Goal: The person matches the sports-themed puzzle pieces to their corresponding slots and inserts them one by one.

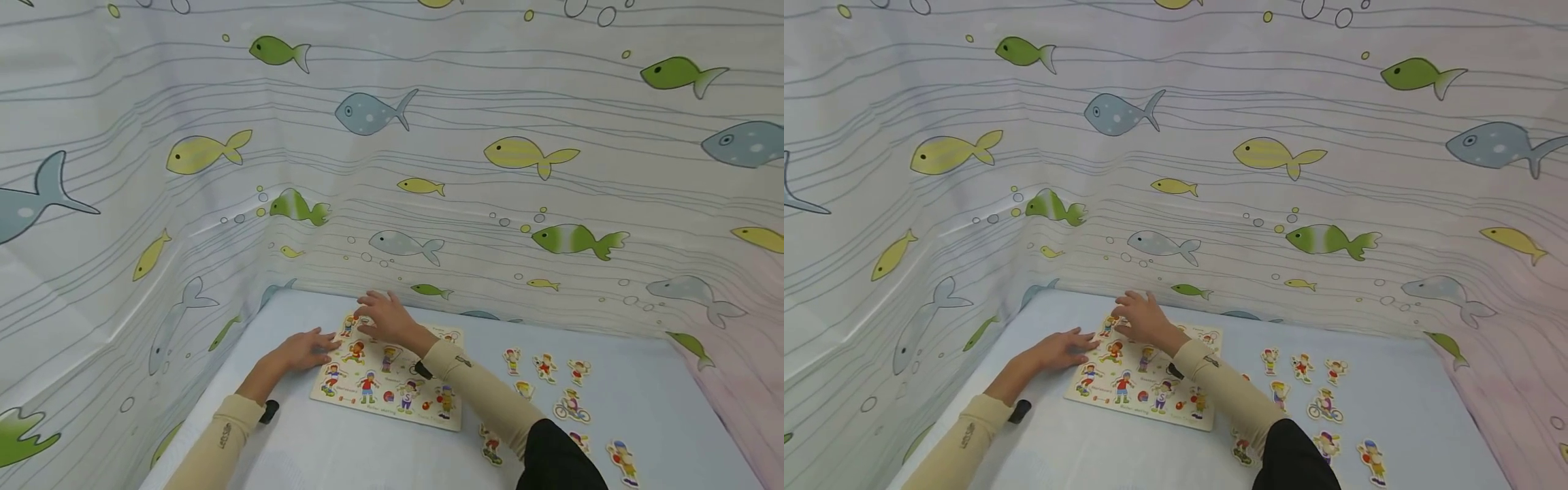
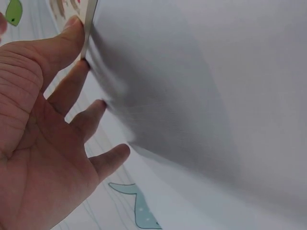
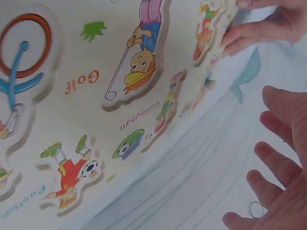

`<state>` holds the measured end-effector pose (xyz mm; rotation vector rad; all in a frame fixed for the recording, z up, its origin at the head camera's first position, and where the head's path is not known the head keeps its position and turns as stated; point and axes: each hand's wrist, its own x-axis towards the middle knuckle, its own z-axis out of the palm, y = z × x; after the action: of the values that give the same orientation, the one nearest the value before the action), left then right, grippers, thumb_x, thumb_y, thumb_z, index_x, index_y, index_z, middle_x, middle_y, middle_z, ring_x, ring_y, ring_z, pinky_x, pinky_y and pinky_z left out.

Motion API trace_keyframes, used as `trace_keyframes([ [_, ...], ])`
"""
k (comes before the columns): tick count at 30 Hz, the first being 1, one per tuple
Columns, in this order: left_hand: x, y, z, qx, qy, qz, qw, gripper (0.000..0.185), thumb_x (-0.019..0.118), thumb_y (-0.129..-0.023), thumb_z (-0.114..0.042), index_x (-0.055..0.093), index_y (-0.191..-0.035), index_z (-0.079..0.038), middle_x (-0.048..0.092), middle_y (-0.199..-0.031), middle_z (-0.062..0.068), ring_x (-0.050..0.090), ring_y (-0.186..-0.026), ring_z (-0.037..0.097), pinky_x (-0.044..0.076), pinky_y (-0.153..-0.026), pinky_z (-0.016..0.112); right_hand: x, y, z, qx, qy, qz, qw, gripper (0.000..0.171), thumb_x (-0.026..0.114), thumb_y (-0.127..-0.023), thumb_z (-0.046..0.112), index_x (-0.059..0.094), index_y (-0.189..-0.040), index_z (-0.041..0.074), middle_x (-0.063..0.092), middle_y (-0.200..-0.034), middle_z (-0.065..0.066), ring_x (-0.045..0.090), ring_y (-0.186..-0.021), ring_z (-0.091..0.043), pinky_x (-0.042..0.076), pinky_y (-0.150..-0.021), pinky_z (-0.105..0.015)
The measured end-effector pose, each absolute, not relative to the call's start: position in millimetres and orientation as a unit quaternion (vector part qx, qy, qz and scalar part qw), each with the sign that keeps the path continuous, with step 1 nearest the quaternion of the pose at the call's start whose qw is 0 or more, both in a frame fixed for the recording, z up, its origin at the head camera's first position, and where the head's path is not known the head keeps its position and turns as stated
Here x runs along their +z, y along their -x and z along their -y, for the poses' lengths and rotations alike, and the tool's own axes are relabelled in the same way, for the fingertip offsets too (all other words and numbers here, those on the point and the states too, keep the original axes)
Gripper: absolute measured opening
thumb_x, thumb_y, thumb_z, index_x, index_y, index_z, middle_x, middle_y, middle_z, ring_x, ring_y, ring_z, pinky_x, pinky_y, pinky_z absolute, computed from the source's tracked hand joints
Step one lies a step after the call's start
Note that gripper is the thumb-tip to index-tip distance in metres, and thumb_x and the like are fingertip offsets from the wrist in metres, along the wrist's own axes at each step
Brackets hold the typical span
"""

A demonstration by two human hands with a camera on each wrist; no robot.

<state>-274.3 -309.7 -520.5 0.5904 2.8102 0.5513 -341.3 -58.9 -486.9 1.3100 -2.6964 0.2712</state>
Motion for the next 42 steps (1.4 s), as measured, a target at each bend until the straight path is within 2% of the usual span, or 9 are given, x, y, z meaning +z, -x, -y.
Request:
trace_keyframes([
  [7,-525.7,277.1,313.0,0.184,-0.207,-0.955,0.106,0.042,0.067,-0.094,-0.027,0.064,-0.133,-0.013,0.049,-0.146,0.01,0.032,-0.137,0.051,0.028,-0.106,0.068,-476.9,322.4,35.5,0.09,-0.469,0.873,0.098,0.033,0.065,-0.096,0.04,0.067,-0.125,0.024,0.051,-0.144,-0.001,0.035,-0.141,-0.024,0.026,-0.112,-0.061],
  [17,-524.6,277.0,310.0,0.194,-0.217,-0.951,0.102,0.042,0.067,-0.094,-0.025,0.063,-0.133,-0.012,0.049,-0.147,0.012,0.031,-0.137,0.051,0.027,-0.106,0.068,-462.1,299.5,-0.8,0.113,-0.477,0.866,0.097,0.032,0.067,-0.095,0.035,0.067,-0.125,0.023,0.052,-0.145,-0.003,0.033,-0.143,-0.027,0.021,-0.114,-0.061],
  [24,-525.0,276.8,311.1,0.187,-0.219,-0.953,0.096,0.042,0.067,-0.094,-0.027,0.063,-0.133,-0.012,0.05,-0.146,0.011,0.032,-0.138,0.05,0.029,-0.106,0.068,-455.9,290.2,-23.9,0.129,-0.47,0.866,0.113,0.033,0.067,-0.095,0.035,0.067,-0.126,0.023,0.052,-0.144,-0.003,0.032,-0.144,-0.025,0.016,-0.116,-0.06],
  [35,-524.9,272.3,312.7,0.19,-0.21,-0.953,0.105,0.043,0.067,-0.094,-0.026,0.063,-0.133,-0.01,0.049,-0.146,0.014,0.031,-0.137,0.052,0.026,-0.106,0.069,-455.0,285.8,-57.4,0.139,-0.471,0.86,0.139,0.029,0.07,-0.093,0.032,0.068,-0.121,0.022,0.054,-0.142,-0.005,0.036,-0.141,-0.029,0.022,-0.113,-0.063],
  [42,-523.5,274.4,309.1,0.188,-0.216,-0.953,0.097,0.043,0.067,-0.093,-0.026,0.063,-0.133,-0.01,0.05,-0.146,0.014,0.032,-0.137,0.052,0.027,-0.106,0.069,-448.1,280.4,-86.6,0.147,-0.44,0.876,0.127,0.031,0.072,-0.092,0.03,0.068,-0.121,0.021,0.054,-0.142,-0.007,0.034,-0.142,-0.029,0.02,-0.114,-0.063],
])
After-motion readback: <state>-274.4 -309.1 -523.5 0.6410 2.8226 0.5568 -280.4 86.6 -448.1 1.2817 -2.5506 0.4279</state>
